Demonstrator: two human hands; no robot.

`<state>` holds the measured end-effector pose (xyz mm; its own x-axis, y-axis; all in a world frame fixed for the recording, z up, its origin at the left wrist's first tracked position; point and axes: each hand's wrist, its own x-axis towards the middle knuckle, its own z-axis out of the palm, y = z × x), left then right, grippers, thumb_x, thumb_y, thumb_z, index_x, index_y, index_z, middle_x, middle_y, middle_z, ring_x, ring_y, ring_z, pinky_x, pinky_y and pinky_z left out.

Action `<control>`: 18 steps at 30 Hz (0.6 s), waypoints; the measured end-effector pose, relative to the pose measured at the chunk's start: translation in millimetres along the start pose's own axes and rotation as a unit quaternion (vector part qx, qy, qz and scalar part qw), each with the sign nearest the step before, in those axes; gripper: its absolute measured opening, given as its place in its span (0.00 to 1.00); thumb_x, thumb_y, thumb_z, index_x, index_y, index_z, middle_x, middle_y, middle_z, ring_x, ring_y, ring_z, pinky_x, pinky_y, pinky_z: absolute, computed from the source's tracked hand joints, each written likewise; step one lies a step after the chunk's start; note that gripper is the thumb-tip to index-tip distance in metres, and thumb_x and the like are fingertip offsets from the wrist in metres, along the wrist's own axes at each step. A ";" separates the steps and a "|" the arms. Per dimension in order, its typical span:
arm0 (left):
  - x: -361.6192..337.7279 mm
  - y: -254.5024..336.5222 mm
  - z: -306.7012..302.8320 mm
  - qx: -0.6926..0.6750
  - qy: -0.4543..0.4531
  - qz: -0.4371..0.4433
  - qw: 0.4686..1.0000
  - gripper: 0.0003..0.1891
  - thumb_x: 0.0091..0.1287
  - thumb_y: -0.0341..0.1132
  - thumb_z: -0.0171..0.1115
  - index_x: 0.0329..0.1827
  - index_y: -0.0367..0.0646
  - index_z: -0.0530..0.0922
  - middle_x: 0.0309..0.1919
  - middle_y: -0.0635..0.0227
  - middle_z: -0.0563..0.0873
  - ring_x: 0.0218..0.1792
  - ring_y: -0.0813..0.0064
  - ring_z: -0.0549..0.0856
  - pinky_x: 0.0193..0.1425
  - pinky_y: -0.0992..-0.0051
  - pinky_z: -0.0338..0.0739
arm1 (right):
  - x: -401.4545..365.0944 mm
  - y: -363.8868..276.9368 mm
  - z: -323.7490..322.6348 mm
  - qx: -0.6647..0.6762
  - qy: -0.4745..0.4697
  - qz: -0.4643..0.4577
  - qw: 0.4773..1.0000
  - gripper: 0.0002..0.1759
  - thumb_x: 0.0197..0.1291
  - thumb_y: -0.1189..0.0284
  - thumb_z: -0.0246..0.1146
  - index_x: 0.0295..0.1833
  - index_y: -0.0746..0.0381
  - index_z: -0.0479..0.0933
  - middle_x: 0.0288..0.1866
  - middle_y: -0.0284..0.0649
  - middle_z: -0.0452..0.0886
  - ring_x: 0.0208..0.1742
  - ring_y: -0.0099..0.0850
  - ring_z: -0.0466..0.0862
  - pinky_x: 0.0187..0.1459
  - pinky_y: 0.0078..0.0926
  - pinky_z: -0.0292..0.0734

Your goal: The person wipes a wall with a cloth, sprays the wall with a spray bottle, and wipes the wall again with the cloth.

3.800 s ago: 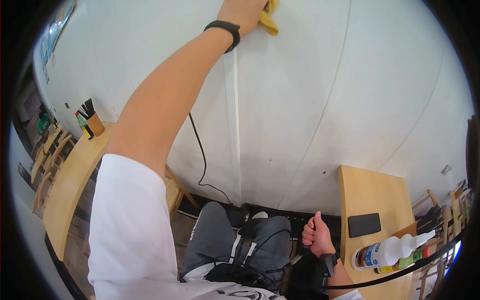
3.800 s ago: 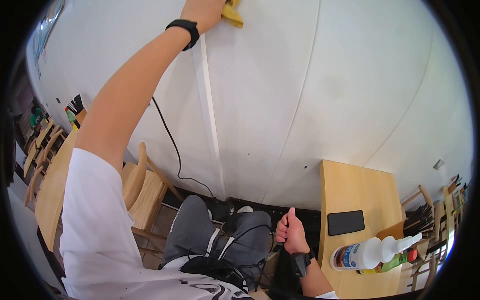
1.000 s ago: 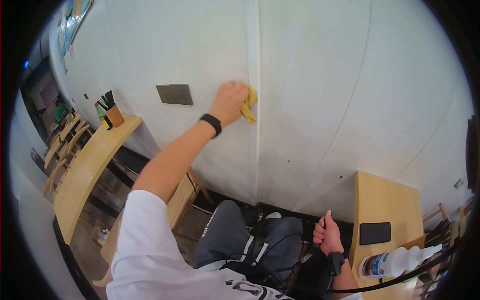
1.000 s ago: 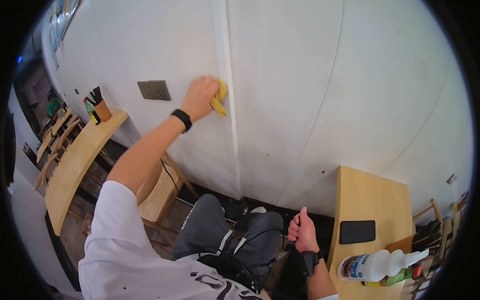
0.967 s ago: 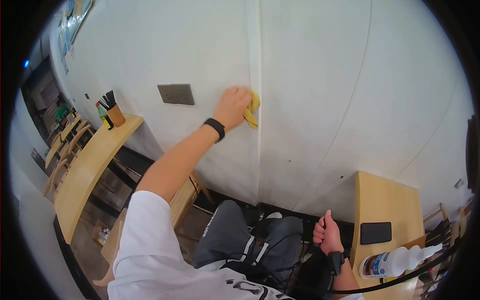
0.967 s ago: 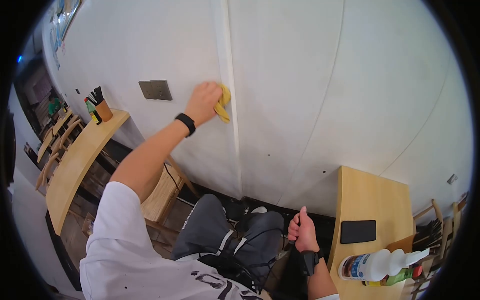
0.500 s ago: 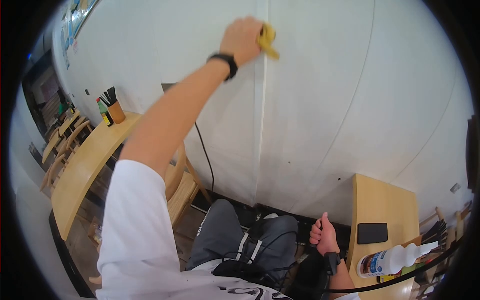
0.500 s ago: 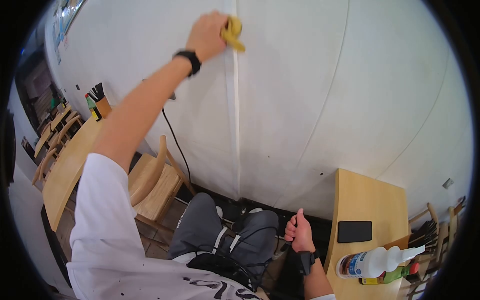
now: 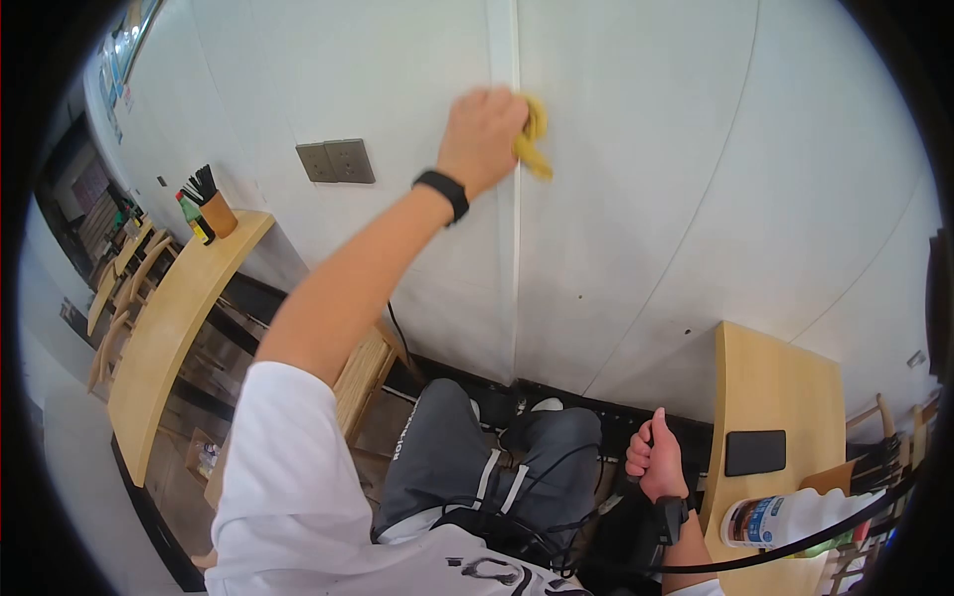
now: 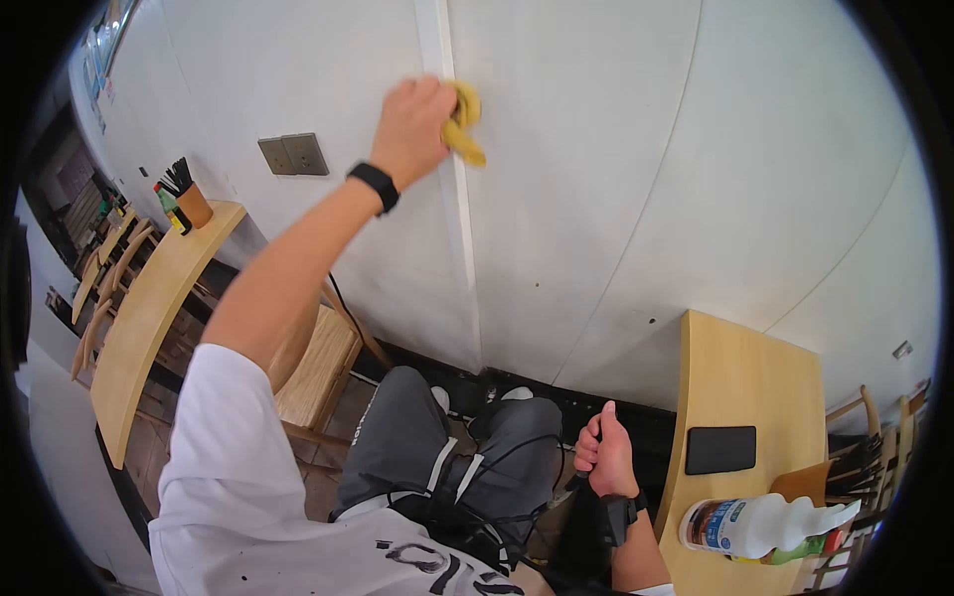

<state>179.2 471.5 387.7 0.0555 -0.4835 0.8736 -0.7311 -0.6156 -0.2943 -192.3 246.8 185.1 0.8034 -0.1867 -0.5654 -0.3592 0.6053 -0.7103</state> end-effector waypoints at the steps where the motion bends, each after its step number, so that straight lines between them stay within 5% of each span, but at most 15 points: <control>1: -20.1 7.1 6.0 -0.009 -0.025 -0.002 1.000 0.07 0.54 0.30 0.63 0.35 0.48 0.75 0.35 0.66 0.77 0.40 0.59 0.76 0.44 0.61 0.71 | 0.4 0.9 0.1 0.000 0.000 0.000 1.000 0.26 0.76 0.44 0.47 0.31 0.52 0.60 0.19 0.25 0.53 0.16 0.18 0.51 0.19 0.20 0.46; 8: -125.8 51.9 32.8 0.026 -0.116 0.006 0.993 0.10 0.54 0.32 0.63 0.39 0.48 0.77 0.38 0.69 0.75 0.43 0.65 0.75 0.49 0.65 0.70 | -1.7 3.6 -1.8 -0.012 -0.016 -0.001 1.000 0.26 0.76 0.45 0.46 0.31 0.52 0.61 0.19 0.26 0.54 0.17 0.19 0.51 0.19 0.20 0.47; 18: -137.7 51.1 28.6 -0.003 -0.176 0.013 0.984 0.08 0.56 0.33 0.63 0.38 0.50 0.77 0.38 0.70 0.76 0.44 0.66 0.77 0.49 0.65 0.69 | -11.0 8.9 -3.6 -0.023 -0.041 -0.003 0.999 0.26 0.76 0.45 0.47 0.31 0.53 0.61 0.19 0.26 0.55 0.18 0.19 0.53 0.20 0.21 0.49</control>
<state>153.6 488.8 241.3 0.2687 -0.6852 0.6770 -0.7387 -0.5977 -0.3118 -206.1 251.5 183.5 0.8412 -0.1244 -0.5263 -0.3749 0.5673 -0.7333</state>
